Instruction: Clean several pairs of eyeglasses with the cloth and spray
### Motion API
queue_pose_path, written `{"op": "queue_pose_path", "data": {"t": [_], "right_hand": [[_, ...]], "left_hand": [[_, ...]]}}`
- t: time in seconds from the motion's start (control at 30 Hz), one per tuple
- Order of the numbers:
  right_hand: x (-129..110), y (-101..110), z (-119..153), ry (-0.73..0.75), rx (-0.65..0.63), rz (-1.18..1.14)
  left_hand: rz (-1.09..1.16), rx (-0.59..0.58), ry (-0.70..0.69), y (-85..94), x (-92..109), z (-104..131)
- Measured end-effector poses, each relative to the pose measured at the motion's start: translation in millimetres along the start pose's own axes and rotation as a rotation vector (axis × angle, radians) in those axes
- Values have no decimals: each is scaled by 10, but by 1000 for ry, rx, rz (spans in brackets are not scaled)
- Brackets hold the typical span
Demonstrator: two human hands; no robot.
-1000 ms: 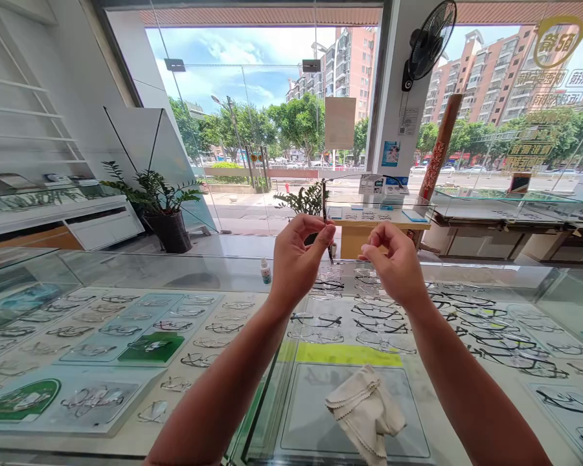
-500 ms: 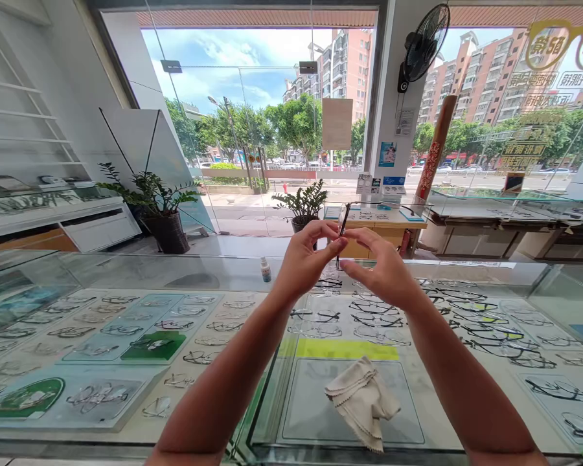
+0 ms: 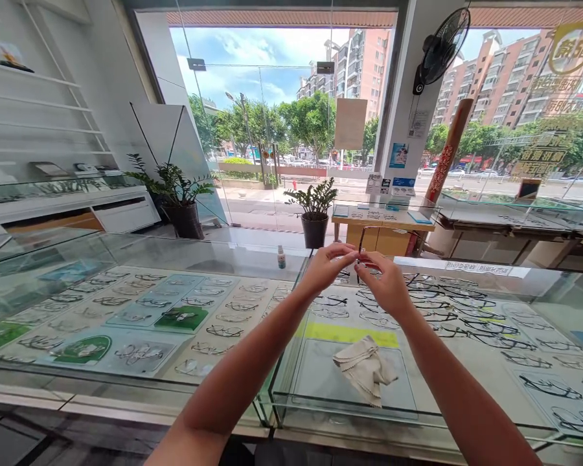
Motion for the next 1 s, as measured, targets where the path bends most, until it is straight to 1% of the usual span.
{"op": "queue_pose_path", "data": {"t": [0.03, 0.07, 0.13, 0.17, 0.2, 0.27, 0.33, 0.4, 0.5, 0.63, 0.73, 0.8, 0.9, 0.97, 1.0], "right_hand": [[97, 22, 45, -13, 28, 25], [196, 41, 83, -27, 45, 35], [388, 79, 140, -51, 86, 22], [471, 95, 163, -53, 104, 20], [542, 108, 184, -55, 122, 25], [643, 126, 223, -46, 149, 50], [692, 130, 258, -29, 156, 80], [705, 126, 283, -18, 150, 100], [696, 115, 299, -15, 139, 117], [667, 96, 300, -4, 125, 123], [645, 94, 297, -7, 126, 116], [631, 101, 293, -15, 134, 96], [609, 127, 283, -42, 172, 39], [596, 142, 274, -86, 193, -32], [589, 146, 269, -114, 197, -81]], "left_hand": [[-114, 90, -29, 96, -128, 10], [-229, 237, -38, 235, -270, 20], [-491, 581, -37, 568, -569, 52], [-616, 713, 21, 732, -737, 71], [-719, 776, 117, 878, -918, 84], [-765, 771, 228, 1101, -1265, 101], [-798, 720, 309, 1229, -1557, 128], [-822, 634, 371, 1275, -1780, 152], [-845, 523, 436, 1278, -1992, 161], [-843, 457, 495, 1298, -2115, 135], [-817, 452, 482, 1314, -2098, 130], [-780, 475, 437, 1318, -2018, 139], [-684, 520, 323, 1299, -1798, 137], [-591, 521, 251, 1232, -1616, 107], [-535, 504, 226, 1171, -1522, 87]]}}
Point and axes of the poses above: each hand's wrist, its own z-axis away from the middle knuckle, its own y-axis out of the back of the hand, x = y × z, the point moved 3 cm from there along -z, towards the middle knuckle, and after that the axes turned 9 degrees about -z, right-handed, at the moved point
